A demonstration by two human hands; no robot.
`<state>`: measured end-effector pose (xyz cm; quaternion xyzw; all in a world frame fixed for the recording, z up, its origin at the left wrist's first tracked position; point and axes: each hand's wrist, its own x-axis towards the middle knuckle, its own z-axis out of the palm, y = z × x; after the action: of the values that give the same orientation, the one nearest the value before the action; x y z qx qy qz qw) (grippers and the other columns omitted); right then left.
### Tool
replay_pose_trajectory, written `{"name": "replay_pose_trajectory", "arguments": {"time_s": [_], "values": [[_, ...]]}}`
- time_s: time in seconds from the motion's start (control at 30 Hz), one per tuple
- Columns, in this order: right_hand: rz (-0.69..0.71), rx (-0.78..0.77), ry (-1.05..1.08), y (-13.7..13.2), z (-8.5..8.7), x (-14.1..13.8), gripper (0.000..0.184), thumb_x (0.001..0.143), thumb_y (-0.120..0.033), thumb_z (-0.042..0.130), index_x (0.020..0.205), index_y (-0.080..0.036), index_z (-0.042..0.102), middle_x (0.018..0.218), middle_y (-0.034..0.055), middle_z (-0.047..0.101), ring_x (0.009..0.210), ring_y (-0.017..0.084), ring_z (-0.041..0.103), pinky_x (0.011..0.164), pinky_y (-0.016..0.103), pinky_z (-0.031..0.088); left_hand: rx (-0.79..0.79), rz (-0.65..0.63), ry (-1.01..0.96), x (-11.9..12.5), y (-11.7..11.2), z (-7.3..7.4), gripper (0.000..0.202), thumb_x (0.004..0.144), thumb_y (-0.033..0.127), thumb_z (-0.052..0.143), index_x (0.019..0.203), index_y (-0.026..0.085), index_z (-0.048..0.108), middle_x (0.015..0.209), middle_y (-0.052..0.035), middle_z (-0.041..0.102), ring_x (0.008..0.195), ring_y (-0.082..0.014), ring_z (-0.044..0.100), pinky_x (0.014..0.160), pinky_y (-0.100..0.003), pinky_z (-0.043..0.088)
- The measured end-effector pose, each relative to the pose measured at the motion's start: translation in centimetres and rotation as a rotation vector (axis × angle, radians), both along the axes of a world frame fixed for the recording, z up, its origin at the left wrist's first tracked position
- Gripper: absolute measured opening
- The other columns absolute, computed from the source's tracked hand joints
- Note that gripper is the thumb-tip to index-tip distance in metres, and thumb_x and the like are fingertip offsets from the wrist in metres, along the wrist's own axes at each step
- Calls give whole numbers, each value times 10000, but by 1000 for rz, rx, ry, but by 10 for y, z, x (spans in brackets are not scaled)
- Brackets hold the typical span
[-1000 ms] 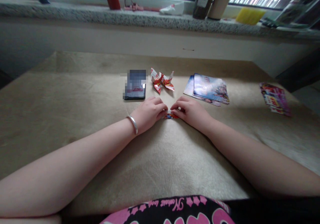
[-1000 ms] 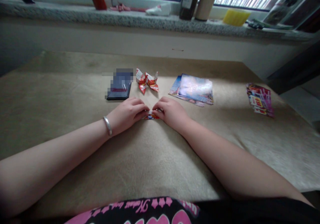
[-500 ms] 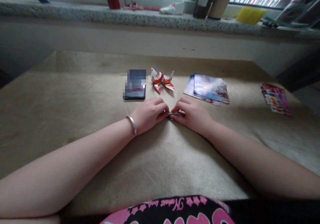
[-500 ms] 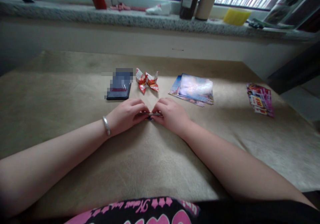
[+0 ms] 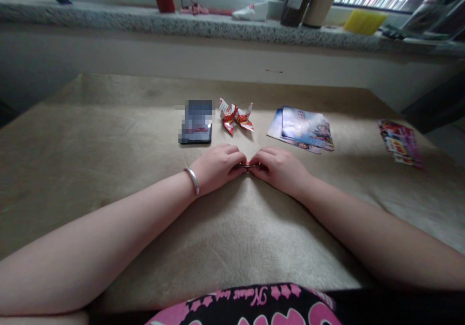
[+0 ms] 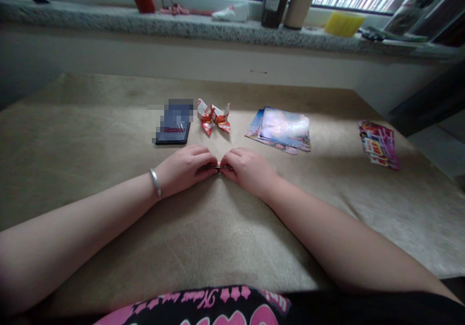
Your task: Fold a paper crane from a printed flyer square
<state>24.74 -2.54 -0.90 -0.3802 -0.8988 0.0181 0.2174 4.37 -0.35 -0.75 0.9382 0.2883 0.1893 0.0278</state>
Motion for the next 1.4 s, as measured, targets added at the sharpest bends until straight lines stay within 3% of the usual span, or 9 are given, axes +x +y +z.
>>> {"name": "replay_pose_trajectory", "arguments": {"time_s": [0.4,0.63,0.9,1.03,1.4], "values": [[-19,-73,-29,-2,5,-3,103,839,-188,556,754,-155,606,768,53,622,748,167,544,665,259,393,94,-28,110,-1,-2,3,254,930,246,472,755,153,631,781,-30,617,720,-143,524,672,-254,421],[-34,-95,-33,-2,6,0,150,855,-229,539,731,-166,596,765,43,618,736,157,542,648,249,381,114,-24,137,-3,-4,5,270,939,257,459,767,157,641,779,-29,624,723,-145,529,649,-252,412],[-31,14,-159,-3,7,5,192,881,-252,510,731,-169,595,751,47,619,686,152,523,595,259,333,134,-2,161,-3,-4,5,269,939,280,468,763,166,636,756,-21,601,697,-134,505,609,-243,381],[-46,-1,-179,-1,10,9,105,825,-205,534,759,-177,610,782,44,635,722,163,541,615,264,347,168,34,167,-6,-3,7,279,937,307,474,743,179,629,743,-21,592,689,-138,497,573,-248,349],[-72,2,-205,1,12,18,103,807,-206,526,759,-187,615,791,49,641,728,174,546,609,283,336,101,60,162,-9,0,9,298,947,305,447,758,171,634,765,-25,604,726,-148,528,606,-254,380]]}}
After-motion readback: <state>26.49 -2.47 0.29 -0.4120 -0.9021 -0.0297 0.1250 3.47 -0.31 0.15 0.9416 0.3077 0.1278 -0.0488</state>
